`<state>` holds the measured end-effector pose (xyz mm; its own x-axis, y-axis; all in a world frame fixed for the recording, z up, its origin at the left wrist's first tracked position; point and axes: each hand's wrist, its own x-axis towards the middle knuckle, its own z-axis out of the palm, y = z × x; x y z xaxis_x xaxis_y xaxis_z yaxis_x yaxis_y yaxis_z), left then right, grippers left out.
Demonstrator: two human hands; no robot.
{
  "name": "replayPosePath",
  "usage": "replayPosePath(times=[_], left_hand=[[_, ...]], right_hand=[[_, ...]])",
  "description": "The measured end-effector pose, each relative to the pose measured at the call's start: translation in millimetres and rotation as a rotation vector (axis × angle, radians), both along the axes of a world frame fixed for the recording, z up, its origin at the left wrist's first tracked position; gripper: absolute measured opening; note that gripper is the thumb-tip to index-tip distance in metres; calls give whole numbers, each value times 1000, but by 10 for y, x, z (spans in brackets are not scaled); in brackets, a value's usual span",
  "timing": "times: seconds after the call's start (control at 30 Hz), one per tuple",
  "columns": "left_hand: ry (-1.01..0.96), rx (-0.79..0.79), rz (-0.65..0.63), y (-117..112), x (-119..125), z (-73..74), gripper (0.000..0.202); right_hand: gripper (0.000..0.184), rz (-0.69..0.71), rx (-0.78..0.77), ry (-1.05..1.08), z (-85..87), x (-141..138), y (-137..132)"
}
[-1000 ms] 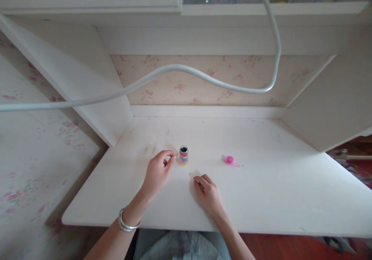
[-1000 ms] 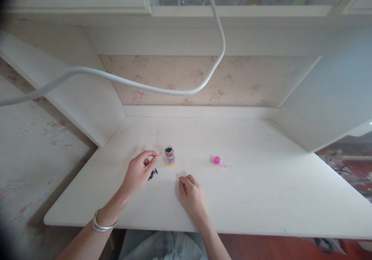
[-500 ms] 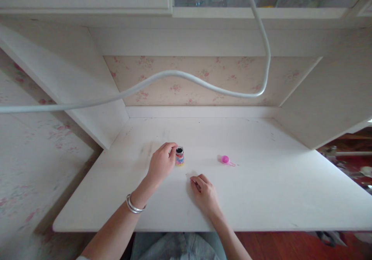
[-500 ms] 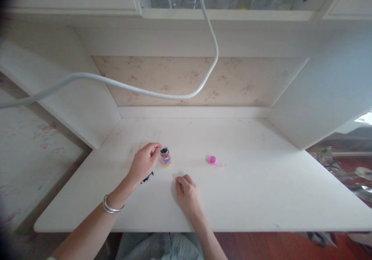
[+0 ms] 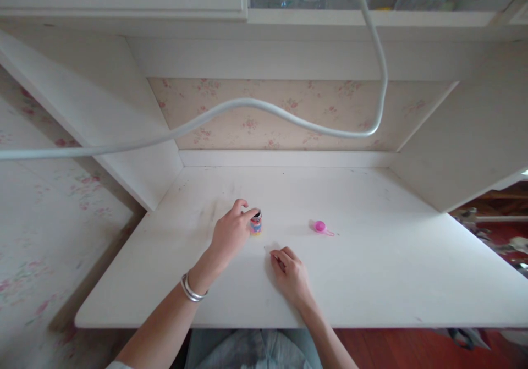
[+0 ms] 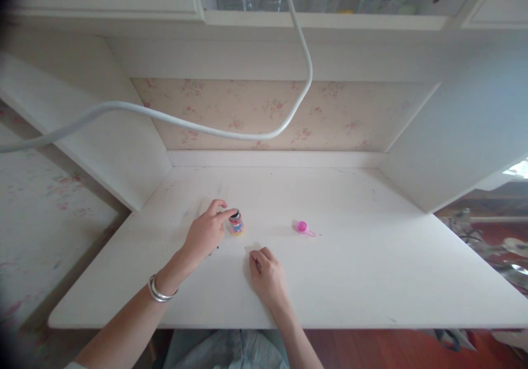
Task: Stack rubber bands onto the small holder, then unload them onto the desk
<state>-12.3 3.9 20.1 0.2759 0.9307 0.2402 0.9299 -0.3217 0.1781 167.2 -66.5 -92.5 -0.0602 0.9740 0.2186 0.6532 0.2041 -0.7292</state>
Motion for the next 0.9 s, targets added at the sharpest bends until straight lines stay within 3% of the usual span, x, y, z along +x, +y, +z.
replayPosePath(times=[0.53, 0.9], left_hand=[[-13, 23, -30, 8, -22, -56, 45], [-2, 31, 11, -46, -18, 24, 46]], right_hand=[[29, 1, -23, 4, 8, 12, -5], [30, -11, 1, -3, -1, 8, 5]])
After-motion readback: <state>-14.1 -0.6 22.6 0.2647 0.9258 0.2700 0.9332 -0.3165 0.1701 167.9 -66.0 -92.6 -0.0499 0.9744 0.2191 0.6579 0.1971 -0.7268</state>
